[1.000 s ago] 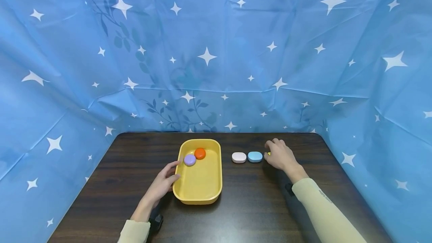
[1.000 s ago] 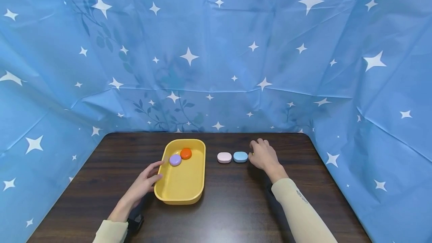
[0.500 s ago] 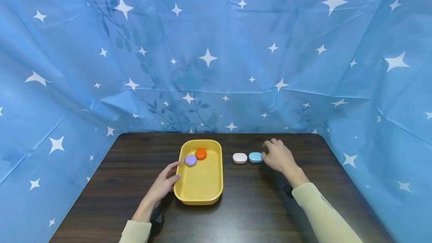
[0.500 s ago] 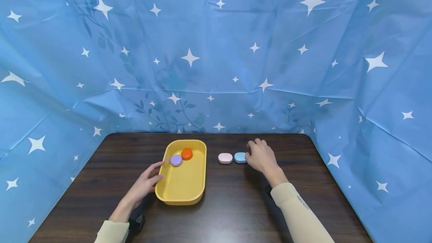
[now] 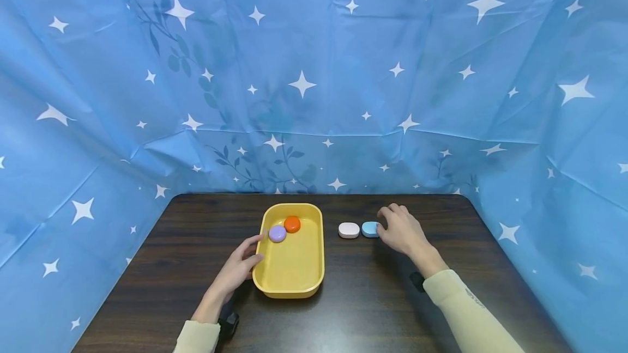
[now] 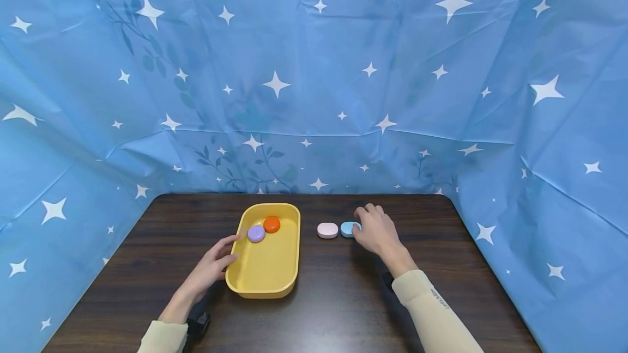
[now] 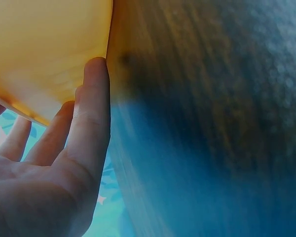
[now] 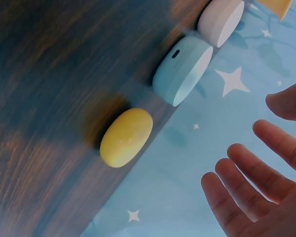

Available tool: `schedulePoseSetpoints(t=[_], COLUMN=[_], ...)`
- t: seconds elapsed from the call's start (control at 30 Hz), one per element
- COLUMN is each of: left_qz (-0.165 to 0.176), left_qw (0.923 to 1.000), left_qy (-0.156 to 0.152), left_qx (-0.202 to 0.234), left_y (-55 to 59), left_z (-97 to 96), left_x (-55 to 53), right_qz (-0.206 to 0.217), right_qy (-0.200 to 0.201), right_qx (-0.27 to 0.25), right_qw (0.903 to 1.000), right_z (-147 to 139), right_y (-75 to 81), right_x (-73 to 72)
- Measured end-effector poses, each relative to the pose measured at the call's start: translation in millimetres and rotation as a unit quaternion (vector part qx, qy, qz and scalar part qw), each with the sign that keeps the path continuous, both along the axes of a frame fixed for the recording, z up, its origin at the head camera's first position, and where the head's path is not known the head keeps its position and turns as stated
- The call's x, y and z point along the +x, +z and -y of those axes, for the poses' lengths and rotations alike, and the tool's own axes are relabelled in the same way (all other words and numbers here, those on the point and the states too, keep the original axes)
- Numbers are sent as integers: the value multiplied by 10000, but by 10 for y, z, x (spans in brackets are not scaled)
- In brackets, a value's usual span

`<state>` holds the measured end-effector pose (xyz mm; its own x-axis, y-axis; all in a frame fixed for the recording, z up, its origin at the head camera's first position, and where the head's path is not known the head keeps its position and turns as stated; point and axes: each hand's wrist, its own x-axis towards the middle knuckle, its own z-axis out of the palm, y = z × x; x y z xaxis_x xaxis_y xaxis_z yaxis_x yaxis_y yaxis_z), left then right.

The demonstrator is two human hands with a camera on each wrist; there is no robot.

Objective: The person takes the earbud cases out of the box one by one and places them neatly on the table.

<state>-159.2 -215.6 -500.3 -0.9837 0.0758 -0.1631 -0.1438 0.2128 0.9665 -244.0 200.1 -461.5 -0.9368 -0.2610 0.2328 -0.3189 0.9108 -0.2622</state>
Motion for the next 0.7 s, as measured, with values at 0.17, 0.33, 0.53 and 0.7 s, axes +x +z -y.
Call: schedulePoseSetpoints(t=[0.17,0.33,0.53,0.7], left_qz=[-9,-6,-11,0], left_qw=[10000,10000,10000,10000], left_qy=[-7,10,18,14], left_qx=[24,32,-2,-13], left_y=[-10,-7,-1,-6], left_z=[2,2,2,4], left_x=[5,7,4,-2], right_qz=[38,24,-132,-157], right_qy=[134,391,743,886], right_qx=[116,130,247,363], right_qw=[9998,9991,9968,9953], right_z=[72,155,277,356], right_y=[-16,-16,1,-2], right_x=[42,80,123,144])
